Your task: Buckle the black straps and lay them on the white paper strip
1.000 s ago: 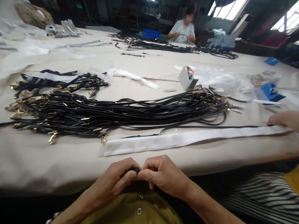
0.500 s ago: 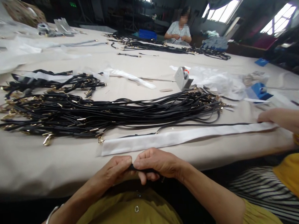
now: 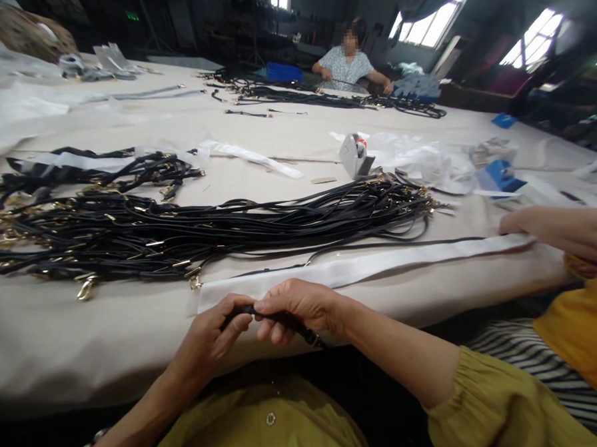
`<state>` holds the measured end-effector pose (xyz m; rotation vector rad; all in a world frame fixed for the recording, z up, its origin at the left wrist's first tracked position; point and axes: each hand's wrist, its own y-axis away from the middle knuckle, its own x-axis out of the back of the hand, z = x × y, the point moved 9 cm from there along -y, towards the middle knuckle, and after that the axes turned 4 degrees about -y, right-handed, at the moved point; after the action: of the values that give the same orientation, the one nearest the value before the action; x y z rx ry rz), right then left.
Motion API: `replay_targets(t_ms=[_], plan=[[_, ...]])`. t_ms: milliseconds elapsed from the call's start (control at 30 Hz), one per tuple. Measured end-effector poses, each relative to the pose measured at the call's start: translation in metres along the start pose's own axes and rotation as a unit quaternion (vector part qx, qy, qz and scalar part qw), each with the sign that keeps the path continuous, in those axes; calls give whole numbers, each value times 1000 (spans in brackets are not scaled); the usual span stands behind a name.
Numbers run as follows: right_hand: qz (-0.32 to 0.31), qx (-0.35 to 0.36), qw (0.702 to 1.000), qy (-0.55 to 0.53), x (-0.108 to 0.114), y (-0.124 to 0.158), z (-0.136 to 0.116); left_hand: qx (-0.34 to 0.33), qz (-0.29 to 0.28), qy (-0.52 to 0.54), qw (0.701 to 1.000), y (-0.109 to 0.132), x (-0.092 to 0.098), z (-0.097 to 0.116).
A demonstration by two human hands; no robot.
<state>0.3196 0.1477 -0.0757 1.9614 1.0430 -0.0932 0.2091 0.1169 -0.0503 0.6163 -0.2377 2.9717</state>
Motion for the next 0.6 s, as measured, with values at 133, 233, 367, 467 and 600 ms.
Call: replay_targets(t_ms=[133,233,367,467,600], plan=[[1,45,998,50,-6,3,-8,-35,0,-91,995,7,-1,1],[27,71,992,105,-6,10,-9,-55,-23,-184,981,14,-9,7],[57,79,978,182,-10,20,-8,17,-124,-68,990,18,-19,9],[42,98,973,204,-22,29,-9,113,-218,168,955,26,-33,9],[19,113,948,296,-38,40,-8,290,-329,410,800,56,-69,-3]])
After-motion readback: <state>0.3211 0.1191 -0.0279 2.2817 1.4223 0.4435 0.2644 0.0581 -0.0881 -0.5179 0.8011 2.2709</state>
